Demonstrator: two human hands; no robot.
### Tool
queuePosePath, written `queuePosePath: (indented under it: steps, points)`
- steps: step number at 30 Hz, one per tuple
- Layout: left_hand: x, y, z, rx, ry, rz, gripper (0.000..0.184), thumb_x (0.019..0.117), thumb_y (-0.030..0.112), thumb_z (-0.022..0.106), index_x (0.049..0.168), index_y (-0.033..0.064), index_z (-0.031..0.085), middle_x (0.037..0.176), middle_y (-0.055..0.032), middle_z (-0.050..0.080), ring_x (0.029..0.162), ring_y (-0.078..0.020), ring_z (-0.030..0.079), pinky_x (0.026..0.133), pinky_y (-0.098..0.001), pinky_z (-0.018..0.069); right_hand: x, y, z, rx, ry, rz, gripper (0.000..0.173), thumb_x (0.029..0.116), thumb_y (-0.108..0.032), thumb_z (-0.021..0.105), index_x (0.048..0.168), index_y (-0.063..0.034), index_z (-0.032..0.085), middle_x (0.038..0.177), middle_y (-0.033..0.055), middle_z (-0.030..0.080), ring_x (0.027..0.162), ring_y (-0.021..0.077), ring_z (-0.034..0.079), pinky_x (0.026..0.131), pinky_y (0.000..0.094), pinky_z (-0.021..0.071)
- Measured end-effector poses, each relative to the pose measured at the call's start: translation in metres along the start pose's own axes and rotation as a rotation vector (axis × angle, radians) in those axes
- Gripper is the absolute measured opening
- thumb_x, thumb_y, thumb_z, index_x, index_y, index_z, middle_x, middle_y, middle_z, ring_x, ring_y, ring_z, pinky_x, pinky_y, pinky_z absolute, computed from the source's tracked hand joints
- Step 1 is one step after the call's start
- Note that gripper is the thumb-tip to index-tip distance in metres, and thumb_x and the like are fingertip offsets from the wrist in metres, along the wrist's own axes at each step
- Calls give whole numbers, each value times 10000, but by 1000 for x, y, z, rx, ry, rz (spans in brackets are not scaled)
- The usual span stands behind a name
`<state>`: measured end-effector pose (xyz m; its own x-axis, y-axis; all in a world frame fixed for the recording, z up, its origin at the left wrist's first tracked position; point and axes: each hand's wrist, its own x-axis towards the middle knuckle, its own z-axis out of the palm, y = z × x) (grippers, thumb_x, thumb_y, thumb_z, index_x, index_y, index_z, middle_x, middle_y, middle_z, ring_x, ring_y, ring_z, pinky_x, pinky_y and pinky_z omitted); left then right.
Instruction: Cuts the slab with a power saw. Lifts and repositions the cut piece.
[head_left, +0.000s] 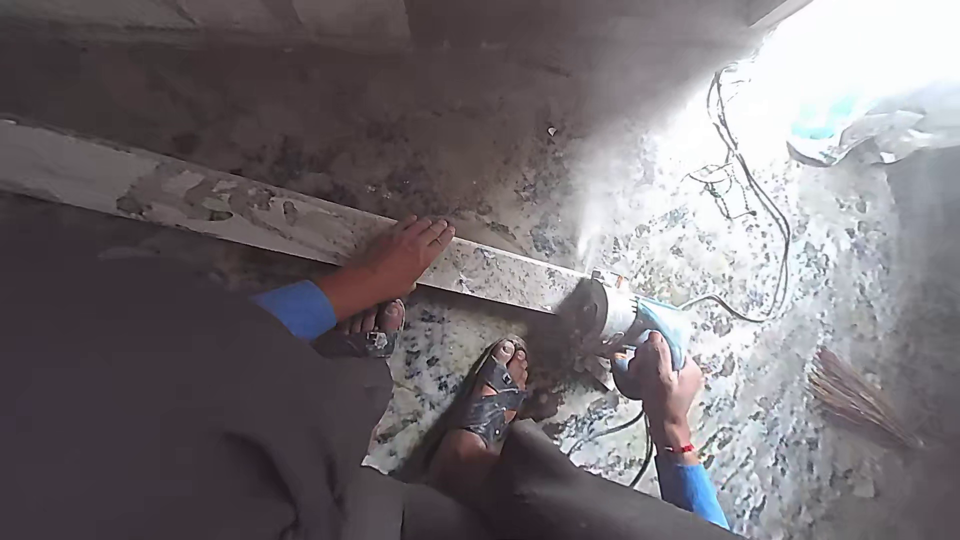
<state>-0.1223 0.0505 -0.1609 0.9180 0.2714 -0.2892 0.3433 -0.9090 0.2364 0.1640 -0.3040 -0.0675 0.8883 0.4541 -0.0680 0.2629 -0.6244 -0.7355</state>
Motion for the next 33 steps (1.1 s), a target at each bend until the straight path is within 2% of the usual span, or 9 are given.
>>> queuePosePath:
  steps: [4, 8, 11, 15, 18, 22, 28, 33]
  points:
    - [1, -1, 0, 20, -44, 9, 1078, 626, 216, 964, 1543, 46, 424, 1574, -177, 436, 1450, -362, 422, 1193, -497, 356, 6, 1, 0, -80, 38, 22, 479, 974, -473, 554, 937, -15, 689, 670, 9, 635, 574, 96, 622, 582, 347, 572]
    - [2, 0, 0, 13, -61, 18, 1071, 647, 198, 949, 1552, 27, 403, 1573, -198, 431, 1458, -370, 408, 1206, -517, 318, 11, -2, 0, -84, 48, 29, 471, 959, -454, 583, 1004, -1, 702, 730, 17, 662, 635, 75, 636, 652, 333, 577]
    - [2, 0, -1, 9, -62, 5, 1035, 671, 197, 933, 1551, 42, 411, 1574, -183, 438, 1448, -363, 427, 1205, -515, 325, 15, 0, 1, -92, 35, 27, 494, 954, -494, 576, 985, -18, 704, 697, 0, 647, 600, 72, 620, 617, 331, 568]
    - [3, 1, -4, 23, -93, 10, 1055, 669, 240, 941, 1555, 43, 404, 1583, -184, 426, 1458, -363, 414, 1218, -509, 306, 19, -3, 2, -120, 34, 38, 506, 951, -498, 566, 966, -9, 695, 679, 19, 633, 584, 102, 612, 611, 374, 561]
    - [4, 1, -5, 36, -118, 5, 1034, 705, 245, 922, 1565, 43, 385, 1591, -188, 411, 1469, -356, 397, 1225, -502, 290, 23, -7, 3, -103, 19, 20, 482, 959, -473, 566, 981, -10, 694, 700, 6, 634, 602, 77, 608, 624, 334, 560]
    - [3, 1, -3, 39, -114, 8, 1038, 700, 243, 919, 1563, 31, 382, 1592, -195, 407, 1473, -361, 395, 1227, -498, 295, 24, -8, 5, -75, 15, 20, 494, 964, -498, 554, 941, -23, 687, 652, 3, 617, 547, 99, 599, 563, 350, 560]
    - [5, -1, -1, 72, -101, 28, 1037, 688, 261, 928, 1551, 28, 400, 1581, -193, 423, 1465, -358, 402, 1224, -489, 298, 28, -8, 8, -97, 25, 15, 490, 970, -485, 543, 942, -21, 697, 655, 1, 619, 563, 95, 601, 575, 356, 556]
    - [4, 0, -1, 55, -68, 22, 999, 694, 250, 930, 1531, 24, 432, 1567, -184, 446, 1459, -362, 412, 1221, -498, 306, 33, -8, 10, -44, 7, 13, 472, 985, -475, 538, 907, -32, 681, 611, -5, 603, 513, 113, 590, 529, 357, 552]
